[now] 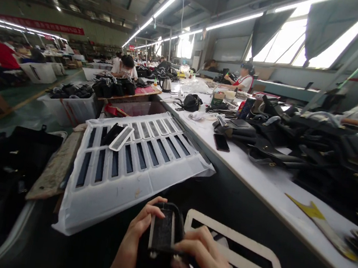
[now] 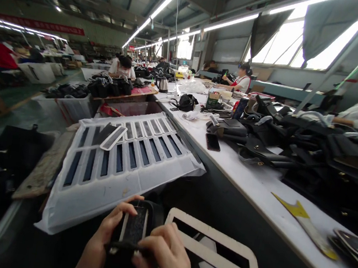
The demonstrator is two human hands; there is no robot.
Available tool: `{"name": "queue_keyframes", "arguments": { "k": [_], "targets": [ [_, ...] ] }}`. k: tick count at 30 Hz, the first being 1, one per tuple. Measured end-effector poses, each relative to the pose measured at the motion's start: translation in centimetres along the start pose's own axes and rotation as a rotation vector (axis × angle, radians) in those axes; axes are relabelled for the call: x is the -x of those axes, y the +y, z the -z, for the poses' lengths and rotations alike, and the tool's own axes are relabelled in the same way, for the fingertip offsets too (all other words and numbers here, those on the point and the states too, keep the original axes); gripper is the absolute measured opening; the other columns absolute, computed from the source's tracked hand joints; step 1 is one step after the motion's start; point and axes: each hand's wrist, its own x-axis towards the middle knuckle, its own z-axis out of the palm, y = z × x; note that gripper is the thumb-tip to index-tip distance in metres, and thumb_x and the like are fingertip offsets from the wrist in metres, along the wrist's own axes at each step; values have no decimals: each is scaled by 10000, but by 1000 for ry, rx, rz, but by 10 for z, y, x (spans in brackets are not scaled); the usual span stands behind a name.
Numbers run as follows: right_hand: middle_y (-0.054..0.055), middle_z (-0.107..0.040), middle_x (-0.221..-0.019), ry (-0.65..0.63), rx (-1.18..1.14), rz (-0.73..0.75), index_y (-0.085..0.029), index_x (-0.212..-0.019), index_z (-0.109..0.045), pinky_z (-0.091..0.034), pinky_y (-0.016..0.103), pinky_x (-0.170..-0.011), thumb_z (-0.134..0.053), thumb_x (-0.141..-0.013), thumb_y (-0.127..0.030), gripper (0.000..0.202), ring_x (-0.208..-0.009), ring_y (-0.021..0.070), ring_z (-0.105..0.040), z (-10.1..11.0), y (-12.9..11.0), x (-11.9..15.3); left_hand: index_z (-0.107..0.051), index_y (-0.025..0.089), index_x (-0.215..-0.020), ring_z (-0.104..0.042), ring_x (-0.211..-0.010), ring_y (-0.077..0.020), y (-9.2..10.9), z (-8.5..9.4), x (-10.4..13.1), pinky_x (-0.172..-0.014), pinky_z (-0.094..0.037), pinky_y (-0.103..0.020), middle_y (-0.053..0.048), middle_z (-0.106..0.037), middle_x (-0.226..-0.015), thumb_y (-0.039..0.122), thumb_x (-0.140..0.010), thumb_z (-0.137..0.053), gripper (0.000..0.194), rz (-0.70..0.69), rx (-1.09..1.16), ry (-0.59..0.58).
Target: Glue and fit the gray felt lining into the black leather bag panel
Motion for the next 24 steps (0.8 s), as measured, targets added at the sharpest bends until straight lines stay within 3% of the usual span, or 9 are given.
{"name": "queue_keyframes", "arguments": {
  "k": [4, 7, 13, 20, 24],
  "targets": [
    [-3, -543, -748, 6, -119, -301, -208, -748, -514, -463, 237, -630, -528, -945, -276, 209, -691, 140, -554, -10, 8, -8, -679, 263, -1010, -521, -1214, -294, -2, -1, 5, -962, -473, -365, -35, -540, -1372, 681, -896, -412, 509, 55, 238, 40],
    [-10, -529, -752, 59, -151, -365, -210, -777, -504, -447, 227, -624, -564, -914, -288, 168, -682, 139, -536, -29, 15, -2, -656, 264, -1152, -527, -1228, -324, -4, -2, 3, -991, -478, -386, -58, -564, -1372, 773, -808, -471, 642, 28, 186, 91],
    [-20, -505, -703, 186, -192, -407, -215, -751, -482, -390, 224, -579, -512, -933, -304, 205, -629, 131, -484, -52, 14, 6, -612, 252, -1245, -615, -1122, -278, -4, 2, -2, -900, -511, -306, -58, -613, -1334, 672, -790, -616, 619, 80, -112, 229],
    [-43, -422, -623, 309, -344, -647, -217, -695, -483, -255, 276, -516, -536, -867, -408, 263, -564, 129, -357, -59, 0, -3, -642, 264, -1138, -586, -1187, -280, -2, 8, -4, -1057, -403, -345, -33, -660, -1245, 709, -794, -581, 566, 74, -288, 266],
    [-46, -410, -613, 314, -415, -675, -217, -683, -485, -288, 274, -552, -573, -832, -424, 270, -574, 131, -353, -60, 0, -4, -623, 275, -1168, -490, -1306, -301, -10, 12, -5, -1188, -239, -418, -27, -594, -1349, 721, -815, -541, 574, 85, -290, 267]
  ]
}}
